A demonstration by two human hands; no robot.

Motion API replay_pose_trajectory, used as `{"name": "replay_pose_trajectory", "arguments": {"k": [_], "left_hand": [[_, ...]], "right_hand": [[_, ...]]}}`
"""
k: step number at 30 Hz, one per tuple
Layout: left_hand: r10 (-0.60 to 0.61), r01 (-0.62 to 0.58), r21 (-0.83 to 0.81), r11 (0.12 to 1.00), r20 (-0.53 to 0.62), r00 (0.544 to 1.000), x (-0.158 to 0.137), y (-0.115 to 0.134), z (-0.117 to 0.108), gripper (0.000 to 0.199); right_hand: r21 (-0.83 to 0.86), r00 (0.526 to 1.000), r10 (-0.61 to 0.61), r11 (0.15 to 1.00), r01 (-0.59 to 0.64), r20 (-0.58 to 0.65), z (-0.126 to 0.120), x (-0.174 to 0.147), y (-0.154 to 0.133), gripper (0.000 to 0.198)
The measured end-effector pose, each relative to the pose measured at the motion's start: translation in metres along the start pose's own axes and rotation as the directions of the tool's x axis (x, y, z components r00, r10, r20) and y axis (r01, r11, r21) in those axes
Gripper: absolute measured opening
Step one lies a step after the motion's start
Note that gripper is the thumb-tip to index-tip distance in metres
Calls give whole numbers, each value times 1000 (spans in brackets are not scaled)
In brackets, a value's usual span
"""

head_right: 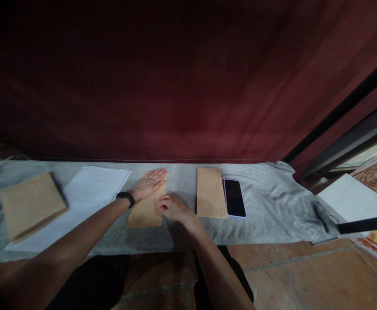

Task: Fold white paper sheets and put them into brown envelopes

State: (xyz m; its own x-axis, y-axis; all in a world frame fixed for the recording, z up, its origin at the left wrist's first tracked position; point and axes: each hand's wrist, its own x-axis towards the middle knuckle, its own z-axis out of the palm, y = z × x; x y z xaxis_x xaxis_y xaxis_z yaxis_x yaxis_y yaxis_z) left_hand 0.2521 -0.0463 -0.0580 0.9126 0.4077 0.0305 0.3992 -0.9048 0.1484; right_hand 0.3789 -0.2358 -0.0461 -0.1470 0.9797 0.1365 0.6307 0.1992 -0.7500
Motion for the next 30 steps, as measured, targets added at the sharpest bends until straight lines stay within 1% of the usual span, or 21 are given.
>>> {"name": "replay_pose_trajectory", "arguments": {"k": [5, 12, 14, 17, 20, 23, 25, 28, 30], "left_hand": [[64, -64, -7, 998, -12, 998, -21, 11, 6, 61], [105, -105, -22, 994, -18, 994, -52, 28, 13, 57], [109, -109, -28, 994, -15, 994, -60, 33, 13, 56], [101, -101, -31, 994, 5, 995, -73, 43, 9, 57], [106, -105, -29, 994, 17, 994, -88, 54, 5, 59], [124, -123, -37, 992, 26, 992, -105, 65, 1, 59], [131, -129, -43, 991, 42, 990, -116, 74, -1, 58], [129, -127, -39, 991, 51, 990, -132, 89, -2, 59], [134, -133, -27, 991, 36, 990, -141, 98, -1, 60]], "right_hand": [[43, 998, 61, 997, -61, 0, -3, 2, 2, 19], [136, 999, 7, 991, -13, 40, -5, 0, 3, 18], [155, 998, 29, 987, -38, 62, -6, -2, 4, 17], [174, 989, 131, 974, -142, 72, -10, -5, 4, 15], [169, 976, 215, 962, -216, 23, -18, -7, 5, 16], [148, 967, 247, 960, -236, -63, -22, -3, 6, 22], [132, 956, 265, 960, -249, -124, -21, 1, 5, 26], [114, 951, 262, 963, -245, -167, -11, 6, -1, 27], [81, 965, 209, 977, -198, -161, -1, 8, -7, 28]]}}
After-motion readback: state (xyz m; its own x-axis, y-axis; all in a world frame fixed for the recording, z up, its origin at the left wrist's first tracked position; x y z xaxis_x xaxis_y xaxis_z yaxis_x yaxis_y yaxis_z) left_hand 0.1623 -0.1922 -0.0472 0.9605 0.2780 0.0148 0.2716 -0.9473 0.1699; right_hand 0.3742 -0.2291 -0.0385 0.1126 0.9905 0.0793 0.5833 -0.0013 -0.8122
